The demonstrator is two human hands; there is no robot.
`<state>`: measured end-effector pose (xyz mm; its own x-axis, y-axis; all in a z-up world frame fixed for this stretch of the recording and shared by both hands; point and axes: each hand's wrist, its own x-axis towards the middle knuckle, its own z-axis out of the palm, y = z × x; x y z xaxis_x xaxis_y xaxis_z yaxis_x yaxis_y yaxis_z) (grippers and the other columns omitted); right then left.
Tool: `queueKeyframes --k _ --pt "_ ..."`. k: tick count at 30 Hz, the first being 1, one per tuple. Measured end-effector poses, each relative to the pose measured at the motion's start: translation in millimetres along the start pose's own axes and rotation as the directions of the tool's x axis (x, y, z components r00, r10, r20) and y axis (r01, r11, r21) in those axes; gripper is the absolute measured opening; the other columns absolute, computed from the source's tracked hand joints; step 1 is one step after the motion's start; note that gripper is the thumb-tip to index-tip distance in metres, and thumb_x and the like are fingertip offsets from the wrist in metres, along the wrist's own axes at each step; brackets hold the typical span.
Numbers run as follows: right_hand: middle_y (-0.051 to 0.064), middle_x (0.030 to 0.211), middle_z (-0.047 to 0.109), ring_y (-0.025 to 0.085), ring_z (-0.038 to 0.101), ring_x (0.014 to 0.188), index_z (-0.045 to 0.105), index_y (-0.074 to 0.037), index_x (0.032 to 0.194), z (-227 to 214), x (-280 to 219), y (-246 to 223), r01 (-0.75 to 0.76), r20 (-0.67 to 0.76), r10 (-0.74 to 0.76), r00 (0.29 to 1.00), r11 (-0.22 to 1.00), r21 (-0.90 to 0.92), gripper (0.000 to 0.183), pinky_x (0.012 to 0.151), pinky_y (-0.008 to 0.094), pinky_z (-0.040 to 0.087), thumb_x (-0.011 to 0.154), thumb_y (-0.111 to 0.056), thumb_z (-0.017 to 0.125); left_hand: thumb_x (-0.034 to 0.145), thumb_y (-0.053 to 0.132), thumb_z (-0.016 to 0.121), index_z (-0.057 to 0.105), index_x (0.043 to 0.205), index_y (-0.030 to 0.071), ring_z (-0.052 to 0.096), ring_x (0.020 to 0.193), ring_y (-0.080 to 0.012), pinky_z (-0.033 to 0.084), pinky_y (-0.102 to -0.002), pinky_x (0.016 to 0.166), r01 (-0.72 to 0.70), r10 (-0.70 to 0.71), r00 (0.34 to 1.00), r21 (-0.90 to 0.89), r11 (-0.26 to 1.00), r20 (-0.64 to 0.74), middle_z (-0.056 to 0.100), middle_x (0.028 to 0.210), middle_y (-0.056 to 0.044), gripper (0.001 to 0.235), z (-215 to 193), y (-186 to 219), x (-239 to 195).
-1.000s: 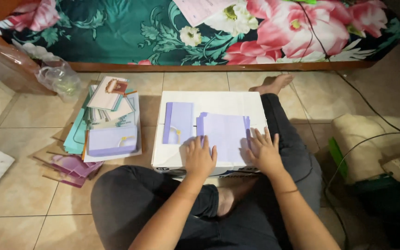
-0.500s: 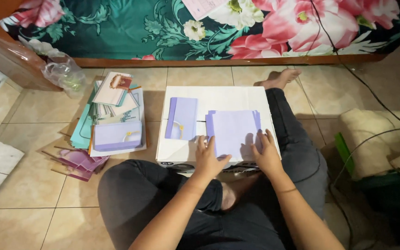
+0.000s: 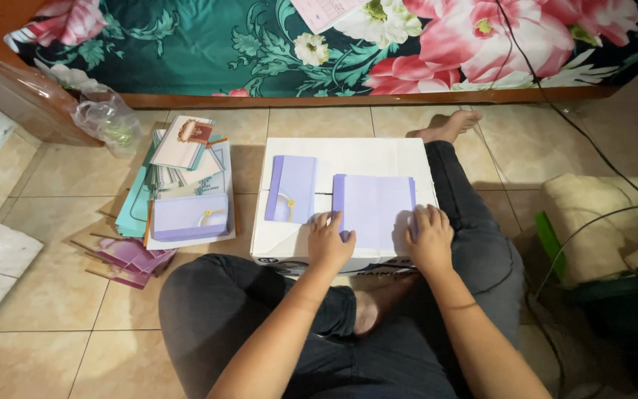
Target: Folding individual purple paper sheets into inserts and stacking them neatly on a white box.
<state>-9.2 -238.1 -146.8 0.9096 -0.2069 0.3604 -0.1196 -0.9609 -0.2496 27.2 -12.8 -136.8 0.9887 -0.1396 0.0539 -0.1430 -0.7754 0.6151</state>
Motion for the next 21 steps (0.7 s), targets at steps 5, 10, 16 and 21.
queueKeyframes --k 5,10,16,21 --pt "0.019 0.138 0.063 0.035 0.053 0.138 0.066 -0.002 0.132 30 6 11 0.027 0.008 -0.027 1.000 1.000 0.002 0.054 0.113 0.053 0.041 0.099 -0.044 0.061 0.090 0.048 0.061 0.041 0.150 -0.001 0.051 0.129 -0.0421 0.044 -0.052 0.102 0.176 -0.182 0.982 0.100 0.979 0.056 0.050 0.139 -0.026 0.079 17 16 27" --pt "0.023 0.134 0.067 0.039 0.060 0.132 0.068 0.004 0.127 27 7 12 0.106 -0.041 -0.105 0.994 0.994 0.032 0.051 0.106 0.051 0.050 0.093 -0.033 0.068 0.090 0.049 0.055 0.025 0.155 -0.008 0.043 0.137 -0.0473 0.036 -0.055 0.107 0.384 -0.376 0.900 0.007 0.923 0.221 0.044 0.143 -0.033 0.091 44 -3 71" --pt "0.022 0.132 0.067 0.040 0.060 0.130 0.070 0.004 0.124 20 6 8 0.144 -0.090 -0.141 0.986 0.989 0.032 0.049 0.105 0.050 0.050 0.086 -0.027 0.074 0.087 0.037 0.055 0.054 0.137 0.002 0.062 0.120 -0.0425 0.049 -0.054 0.092 0.379 -0.359 0.915 -0.087 0.921 0.181 0.063 0.125 -0.023 0.061 77 -27 95" --pt "0.020 0.131 0.065 0.039 0.059 0.130 0.069 0.004 0.124 23 6 13 0.145 -0.050 -0.144 0.988 0.989 0.021 0.051 0.106 0.047 0.049 0.084 -0.026 0.074 0.096 0.027 0.055 0.042 0.138 -0.011 0.056 0.120 -0.0417 0.049 -0.048 0.097 0.283 -0.303 0.944 0.150 0.947 0.134 0.052 0.129 -0.027 0.058 27 22 65"
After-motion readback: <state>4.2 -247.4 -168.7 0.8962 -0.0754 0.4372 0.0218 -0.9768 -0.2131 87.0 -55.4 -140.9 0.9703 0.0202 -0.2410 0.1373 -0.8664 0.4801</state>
